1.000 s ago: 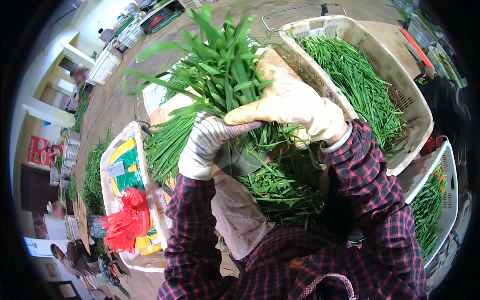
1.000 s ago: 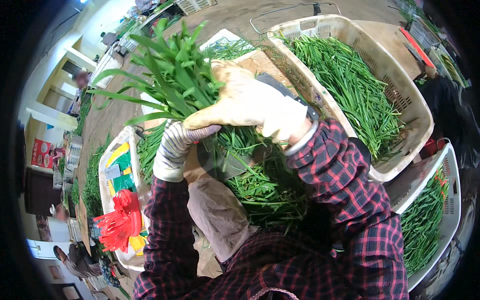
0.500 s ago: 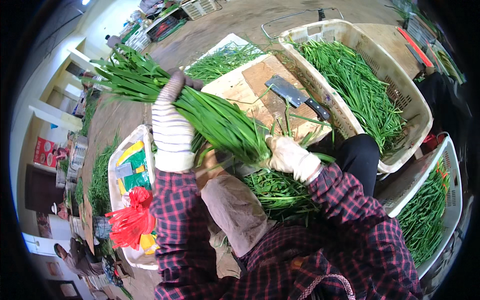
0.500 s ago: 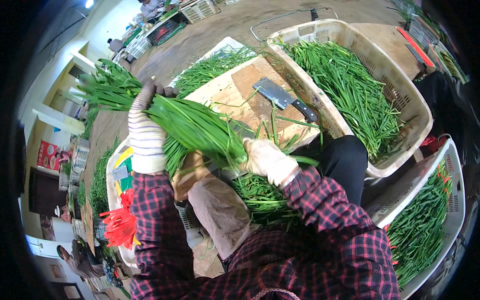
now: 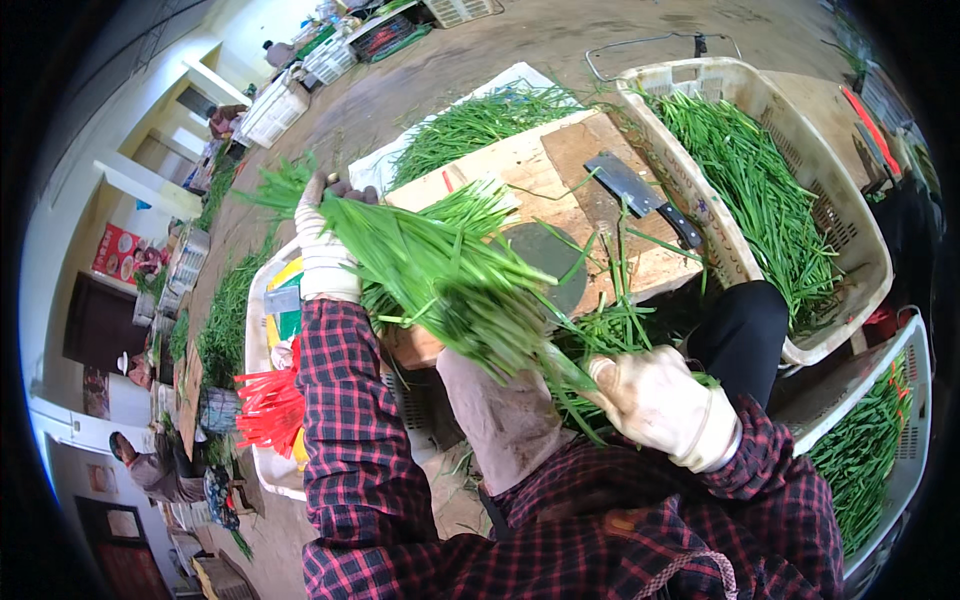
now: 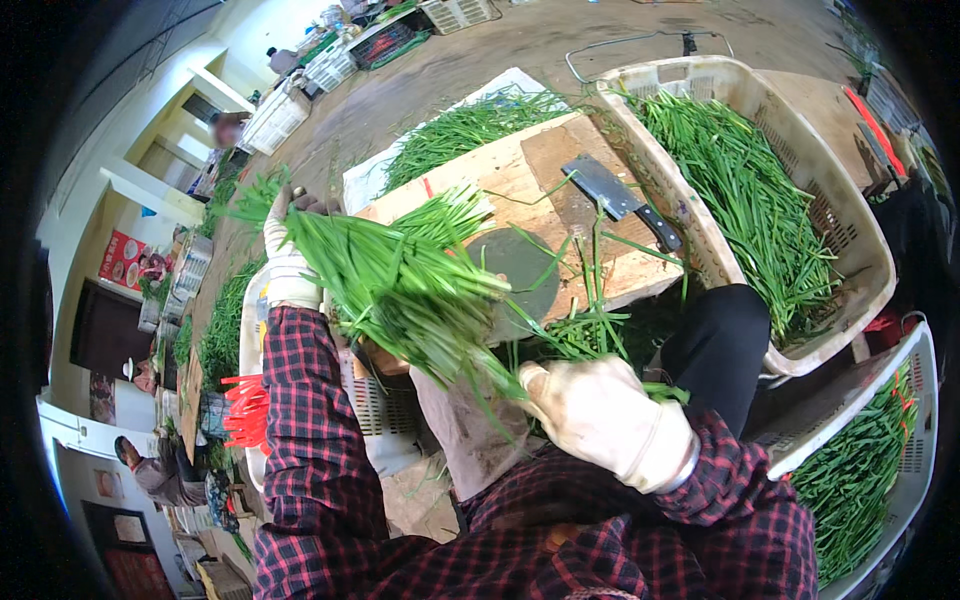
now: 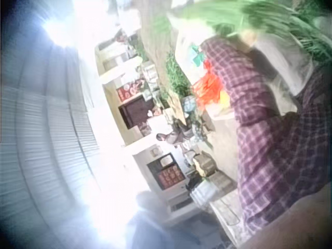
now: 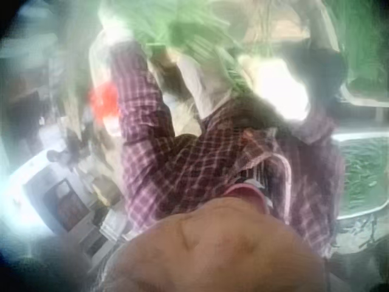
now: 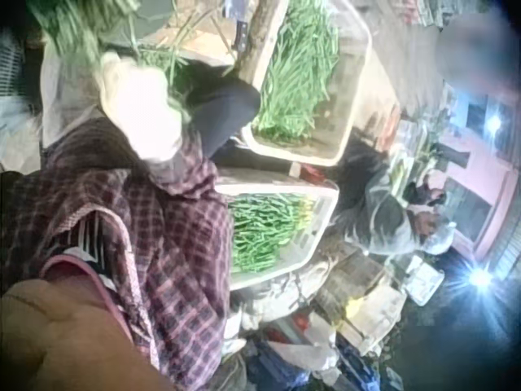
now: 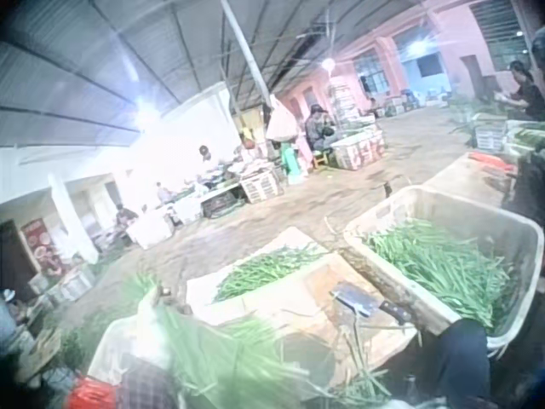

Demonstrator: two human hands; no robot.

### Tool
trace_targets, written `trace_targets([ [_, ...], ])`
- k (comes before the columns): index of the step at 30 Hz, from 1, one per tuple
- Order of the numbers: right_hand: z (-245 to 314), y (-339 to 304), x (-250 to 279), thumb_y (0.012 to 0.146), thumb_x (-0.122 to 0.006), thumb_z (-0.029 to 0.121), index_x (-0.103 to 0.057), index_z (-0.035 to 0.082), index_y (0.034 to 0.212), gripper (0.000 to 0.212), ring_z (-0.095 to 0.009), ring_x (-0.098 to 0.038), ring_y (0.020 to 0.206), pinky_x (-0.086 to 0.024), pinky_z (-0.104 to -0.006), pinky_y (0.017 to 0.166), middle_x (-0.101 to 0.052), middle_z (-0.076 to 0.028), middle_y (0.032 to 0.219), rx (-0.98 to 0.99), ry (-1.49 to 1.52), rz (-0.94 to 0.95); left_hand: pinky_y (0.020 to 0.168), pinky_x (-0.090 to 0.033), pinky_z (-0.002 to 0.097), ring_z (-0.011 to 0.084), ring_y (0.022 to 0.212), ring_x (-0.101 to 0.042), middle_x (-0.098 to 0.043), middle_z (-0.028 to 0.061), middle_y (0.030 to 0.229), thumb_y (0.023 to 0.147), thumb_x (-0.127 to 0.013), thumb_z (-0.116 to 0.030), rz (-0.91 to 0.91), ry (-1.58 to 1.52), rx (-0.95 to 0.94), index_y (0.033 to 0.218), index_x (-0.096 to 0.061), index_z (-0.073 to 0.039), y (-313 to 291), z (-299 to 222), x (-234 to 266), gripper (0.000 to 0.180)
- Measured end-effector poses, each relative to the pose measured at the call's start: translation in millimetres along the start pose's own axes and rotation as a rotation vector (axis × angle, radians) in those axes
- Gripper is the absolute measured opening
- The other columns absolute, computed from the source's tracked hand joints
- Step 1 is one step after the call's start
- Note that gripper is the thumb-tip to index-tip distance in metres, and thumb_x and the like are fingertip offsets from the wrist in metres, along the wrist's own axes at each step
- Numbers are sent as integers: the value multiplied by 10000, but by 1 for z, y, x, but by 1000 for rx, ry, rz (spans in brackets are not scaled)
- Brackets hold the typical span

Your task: The person bundles chives by hand with a red tie and trims the roots using a cleaver on a wooden board. They place finished bundles into a plastic crate and retrieve more chives from a bulk container to repeat the process.

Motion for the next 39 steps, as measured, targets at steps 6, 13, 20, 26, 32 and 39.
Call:
trace_targets([
  [6, -34, -45, -42, 854, -641, 231, -581, 60, 906, 188, -307, -616, 616, -491, -416, 524, -575, -114, 645, -225, 5, 149, 812, -488, 419, 158, 551, -461, -459, -28, 626, 924, -586, -261, -129, 7, -239, 836, -514, -89, -6, -55, 23, 206],
  [13, -51, 30, 13, 782, -726, 245, -434, 61, 1376, 686, -313, -469, 1272, -403, -354, 1022, -493, -208, 1347, -492, 771, -79, 770, -476, 356, 154, 669, -489, -513, -29, 696, 894, -638, -248, 310, -305, -89, 859, -556, -94, -39, -33, -9, 177],
  [20, -65, 102, -26, 943, -534, 395, -470, 37, 1366, 558, -251, -487, 1233, -355, -320, 1038, -543, -198, 1302, -285, 978, 351, 671, -426, 341, 197, 742, -468, -552, 46, 779, 912, -590, -320, 522, -210, 23, 846, -554, -101, -42, -4, -58, 232],
  [26, -49, 36, -90, 990, -516, 281, -522, 60, 911, 235, -43, -347, 499, -295, -224, 448, -505, 26, 750, -271, 2037, 207, 690, -458, 326, 147, 780, -540, -570, -3, 766, 909, -604, -299, 474, -275, 150, 838, -563, -128, -28, -11, -11, 190],
  [32, -70, -54, -32, 989, -522, 236, -590, 3, 945, 247, -49, -486, 552, -370, -190, 451, -594, -37, 829, -565, 1645, 114, 640, -439, 296, 90, 682, -516, -508, -87, 673, 907, -598, -284, 594, -465, 193, 819, -560, -143, -22, -10, -9, 170],
  [39, -51, -1, -19, 840, -699, 278, -294, 54, 1437, 755, -202, -639, 943, -553, -318, 704, -579, -182, 1237, -578, 824, 226, 697, -450, 327, 112, 750, -532, -542, -70, 742, 910, -607, -332, 638, -434, 165, 894, -606, -118, -14, -4, 4, 215],
])
Point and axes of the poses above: each hand's wrist, its own y-axis towards the middle knuckle, its own x-axis out of the back of the hand, z = x × y, the point moved 5 cm from there along y, towards the middle knuckle
